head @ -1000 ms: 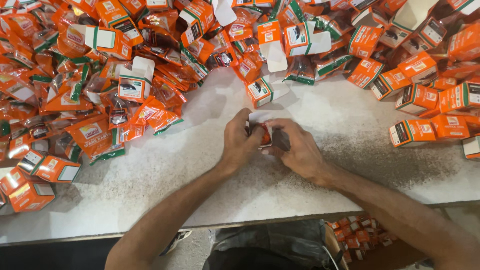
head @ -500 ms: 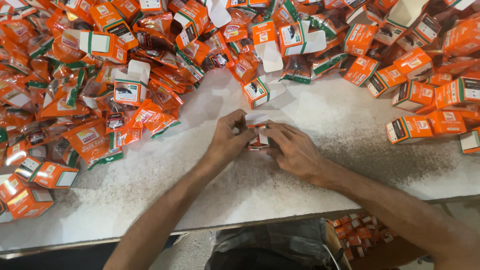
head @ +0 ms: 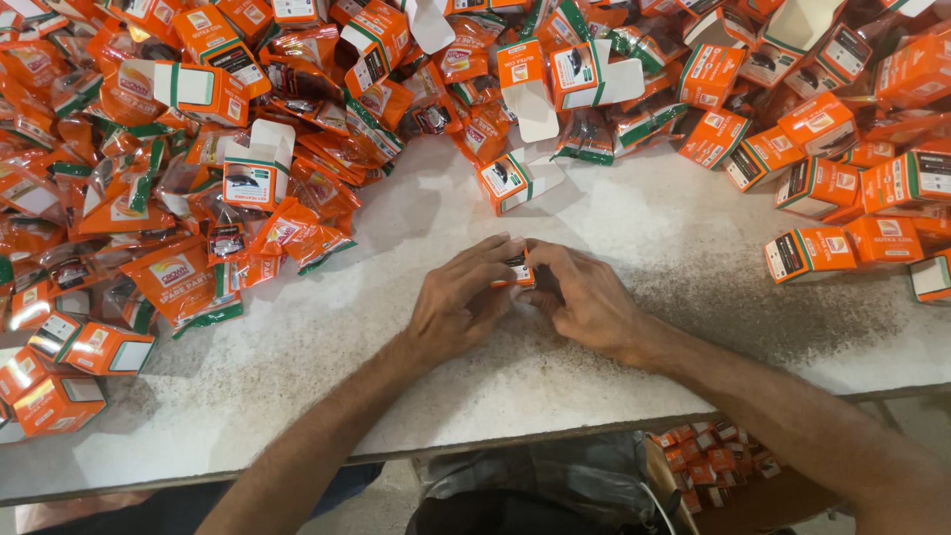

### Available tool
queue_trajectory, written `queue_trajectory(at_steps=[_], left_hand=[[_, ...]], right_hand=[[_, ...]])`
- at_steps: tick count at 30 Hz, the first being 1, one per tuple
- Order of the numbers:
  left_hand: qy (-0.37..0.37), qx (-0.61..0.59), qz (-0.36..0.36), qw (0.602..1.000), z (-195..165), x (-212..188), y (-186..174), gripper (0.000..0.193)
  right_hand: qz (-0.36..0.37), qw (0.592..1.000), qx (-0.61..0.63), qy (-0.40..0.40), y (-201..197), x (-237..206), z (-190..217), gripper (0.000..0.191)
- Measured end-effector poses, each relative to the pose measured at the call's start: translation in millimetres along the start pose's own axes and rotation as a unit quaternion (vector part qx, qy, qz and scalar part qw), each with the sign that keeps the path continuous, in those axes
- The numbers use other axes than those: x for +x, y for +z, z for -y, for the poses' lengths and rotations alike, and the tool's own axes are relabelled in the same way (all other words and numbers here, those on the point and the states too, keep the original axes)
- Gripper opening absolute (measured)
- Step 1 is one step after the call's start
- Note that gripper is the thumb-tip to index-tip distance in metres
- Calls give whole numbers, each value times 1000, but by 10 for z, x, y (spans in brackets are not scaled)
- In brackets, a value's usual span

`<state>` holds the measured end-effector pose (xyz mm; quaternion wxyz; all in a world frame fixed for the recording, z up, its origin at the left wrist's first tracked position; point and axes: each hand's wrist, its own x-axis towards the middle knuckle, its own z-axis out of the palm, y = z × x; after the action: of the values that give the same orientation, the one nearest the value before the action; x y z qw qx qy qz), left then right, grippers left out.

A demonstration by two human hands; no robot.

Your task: The person packs small orange-wrapped product packets into small white cardboard boxes at a table covered with piles of packaged goods. They pick up a box, insert packets, fold the box flaps closed, and set the finished box aside, repeating the cycle.

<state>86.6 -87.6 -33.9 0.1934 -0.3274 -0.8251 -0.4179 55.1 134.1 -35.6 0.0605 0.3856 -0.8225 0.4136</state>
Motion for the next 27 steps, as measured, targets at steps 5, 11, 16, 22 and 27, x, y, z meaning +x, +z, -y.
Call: queue_trajectory(at_steps=[5, 11, 16, 22, 27], left_hand=[[67, 96, 77, 990, -55, -53, -45, 35], [25, 150, 26, 988, 35, 91, -71, 43], [-64, 189, -81, 977, 323, 580, 48, 67], [-72, 166, -28, 983, -62, 451, 315, 50], [-58, 148, -46, 986, 93, 194, -58, 66]], right_hand=[[38, 997, -42, -56, -62, -28, 28, 35], [-20, 974, -224, -11, -295, 45, 210, 32], [-225, 835, -499, -54, -518, -5, 257, 45], [-43, 920, 307, 240, -130, 5, -132, 59], [-119, 927, 323, 147, 31, -93, -131, 88]])
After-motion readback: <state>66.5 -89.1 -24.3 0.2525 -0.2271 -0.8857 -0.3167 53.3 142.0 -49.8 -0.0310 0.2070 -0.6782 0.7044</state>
